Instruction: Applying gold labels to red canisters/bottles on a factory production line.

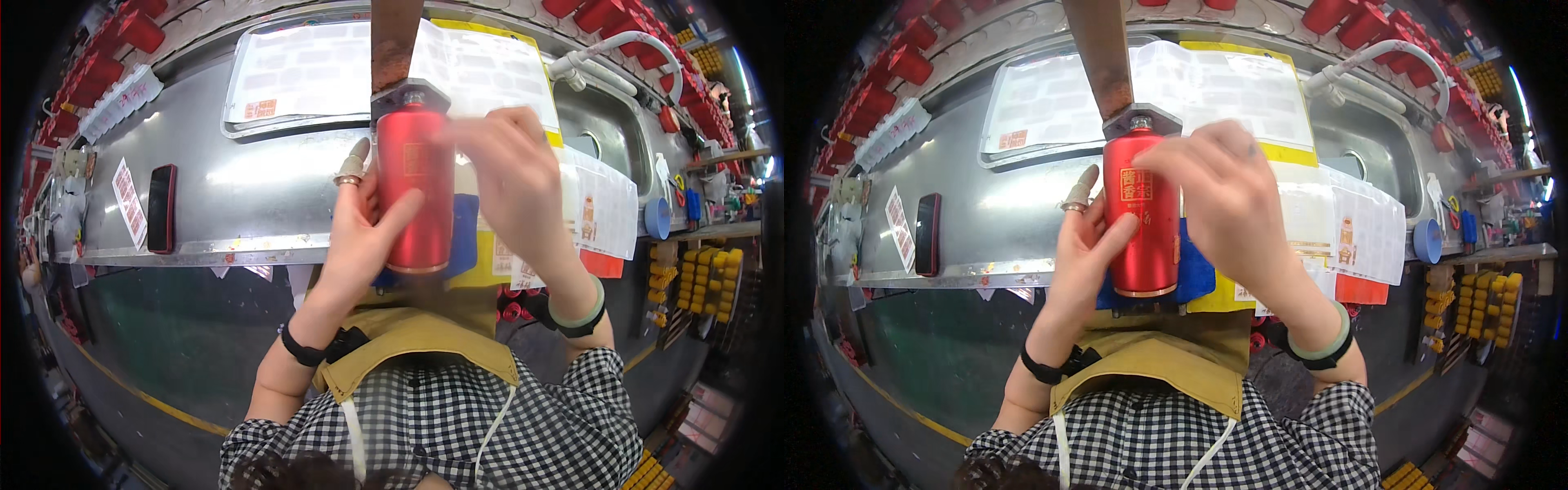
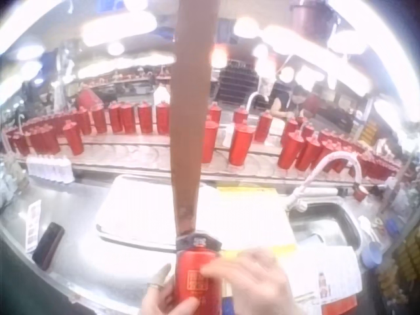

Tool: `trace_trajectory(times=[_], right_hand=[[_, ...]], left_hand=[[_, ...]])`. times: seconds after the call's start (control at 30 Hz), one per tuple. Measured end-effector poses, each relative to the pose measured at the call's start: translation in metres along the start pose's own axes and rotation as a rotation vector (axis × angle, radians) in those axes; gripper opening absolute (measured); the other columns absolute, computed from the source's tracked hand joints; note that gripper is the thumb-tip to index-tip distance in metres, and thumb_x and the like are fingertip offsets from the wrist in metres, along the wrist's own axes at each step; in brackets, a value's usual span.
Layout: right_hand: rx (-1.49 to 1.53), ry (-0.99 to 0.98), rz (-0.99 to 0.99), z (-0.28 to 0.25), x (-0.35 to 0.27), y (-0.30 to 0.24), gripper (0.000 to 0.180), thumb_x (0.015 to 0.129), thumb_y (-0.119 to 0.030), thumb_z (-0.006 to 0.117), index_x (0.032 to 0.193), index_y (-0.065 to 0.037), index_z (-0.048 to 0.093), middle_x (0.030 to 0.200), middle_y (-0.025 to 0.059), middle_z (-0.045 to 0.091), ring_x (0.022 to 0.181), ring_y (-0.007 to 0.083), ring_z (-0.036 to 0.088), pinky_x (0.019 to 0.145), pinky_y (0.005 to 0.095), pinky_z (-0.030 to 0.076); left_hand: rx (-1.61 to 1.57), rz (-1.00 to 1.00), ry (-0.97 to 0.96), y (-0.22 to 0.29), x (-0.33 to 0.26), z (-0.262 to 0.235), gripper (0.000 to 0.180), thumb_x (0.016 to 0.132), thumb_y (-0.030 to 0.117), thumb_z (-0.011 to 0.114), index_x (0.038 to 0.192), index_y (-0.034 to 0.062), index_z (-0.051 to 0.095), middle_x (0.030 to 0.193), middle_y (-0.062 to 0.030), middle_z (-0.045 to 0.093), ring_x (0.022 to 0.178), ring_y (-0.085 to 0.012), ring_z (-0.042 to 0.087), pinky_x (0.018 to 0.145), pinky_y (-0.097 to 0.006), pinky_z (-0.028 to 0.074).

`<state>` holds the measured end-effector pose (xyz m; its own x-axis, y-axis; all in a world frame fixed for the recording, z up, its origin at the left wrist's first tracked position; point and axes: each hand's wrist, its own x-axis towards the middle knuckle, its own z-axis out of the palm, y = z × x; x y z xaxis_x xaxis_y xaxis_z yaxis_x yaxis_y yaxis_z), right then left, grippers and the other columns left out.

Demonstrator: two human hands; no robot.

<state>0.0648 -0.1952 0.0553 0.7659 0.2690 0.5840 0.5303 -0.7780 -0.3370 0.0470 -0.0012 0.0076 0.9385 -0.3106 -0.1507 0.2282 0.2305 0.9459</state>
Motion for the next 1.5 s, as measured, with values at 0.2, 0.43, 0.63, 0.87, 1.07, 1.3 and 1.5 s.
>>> trace_trajectory(times=[0.2, 0.43, 0.63, 0.87, 1.07, 1.3, 1.5], right_hand=[[0.081, -0.258, -0.459, -0.012, -0.040, -0.032, 0.029, 0.072, -0.014, 0.069, 0.101, -0.009, 0.073, 0.099, 0.0015, 0.069, 0.091, 0.0174, 0.063, 0.076, 0.0330, 0.053], [-0.067, -0.007, -0.288, -0.014, 0.010, -0.002, 0.025, 0.078, -0.005, 0.068, 0.103, -0.008, 0.071, 0.094, 0.0025, 0.072, 0.086, 0.0212, 0.065, 0.075, 0.0343, 0.051], [0.345, 0.084, 0.309, -0.014, -0.003, -0.004, 0.021, 0.096, 0.001, 0.057, 0.113, -0.002, 0.067, 0.099, 0.0096, 0.070, 0.090, 0.0199, 0.067, 0.080, 0.0296, 0.051], [0.704, 0.200, 0.632, -0.003, -0.019, 0.009, 0.023, 0.102, -0.006, 0.051, 0.122, -0.001, 0.062, 0.096, 0.0030, 0.064, 0.089, 0.0082, 0.058, 0.081, 0.0244, 0.048], [0.719, 0.275, 0.654, 0.003, -0.031, 0.009, 0.024, 0.100, -0.004, 0.054, 0.123, -0.001, 0.061, 0.098, 0.0073, 0.065, 0.089, 0.0115, 0.060, 0.082, 0.0265, 0.049], [0.094, 0.039, -0.218, 0.005, -0.026, -0.003, 0.024, 0.078, -0.008, 0.067, 0.101, -0.009, 0.072, 0.105, 0.0032, 0.070, 0.093, 0.0218, 0.066, 0.085, 0.0356, 0.053], [-0.078, -0.183, -0.319, 0.031, 0.017, -0.013, 0.013, 0.080, -0.014, 0.064, 0.093, -0.010, 0.066, 0.084, 0.0020, 0.063, 0.087, 0.0216, 0.062, 0.077, 0.0356, 0.046]], left_hand=[[-0.090, 0.037, 0.153, 0.006, 0.016, -0.037, 0.064, 0.111, 0.042, 0.034, 0.157, 0.0000, 0.022, 0.160, -0.0251, 0.031, 0.151, -0.0319, 0.028, 0.125, -0.045, 0.024], [-0.126, 0.014, 0.098, 0.007, 0.012, -0.038, 0.066, 0.111, 0.042, 0.033, 0.157, -0.0035, 0.020, 0.160, -0.0255, 0.032, 0.151, -0.0330, 0.029, 0.125, -0.045, 0.024], [-0.120, -0.044, 0.074, 0.001, 0.011, -0.037, 0.061, 0.111, 0.036, 0.036, 0.157, -0.0019, 0.024, 0.159, -0.0241, 0.034, 0.150, -0.0323, 0.031, 0.124, -0.044, 0.024], [-0.125, -0.067, -0.038, 0.003, 0.023, -0.015, 0.055, 0.110, 0.025, 0.045, 0.157, 0.0044, 0.027, 0.153, -0.0154, 0.045, 0.139, -0.0221, 0.046, 0.117, -0.039, 0.036], [-0.069, -0.012, -0.060, 0.002, 0.031, -0.007, 0.060, 0.105, 0.013, 0.055, 0.158, 0.0058, 0.026, 0.148, -0.0147, 0.048, 0.134, -0.0194, 0.050, 0.113, -0.036, 0.040], [-0.129, -0.024, 0.011, 0.000, 0.035, -0.018, 0.053, 0.109, 0.030, 0.048, 0.152, 0.0023, 0.037, 0.148, -0.0159, 0.048, 0.137, -0.0225, 0.047, 0.116, -0.038, 0.036], [-0.179, 0.018, 0.103, -0.001, 0.036, -0.036, 0.061, 0.110, 0.044, 0.038, 0.152, -0.0007, 0.036, 0.155, -0.0195, 0.041, 0.144, -0.0311, 0.040, 0.120, -0.045, 0.030]])
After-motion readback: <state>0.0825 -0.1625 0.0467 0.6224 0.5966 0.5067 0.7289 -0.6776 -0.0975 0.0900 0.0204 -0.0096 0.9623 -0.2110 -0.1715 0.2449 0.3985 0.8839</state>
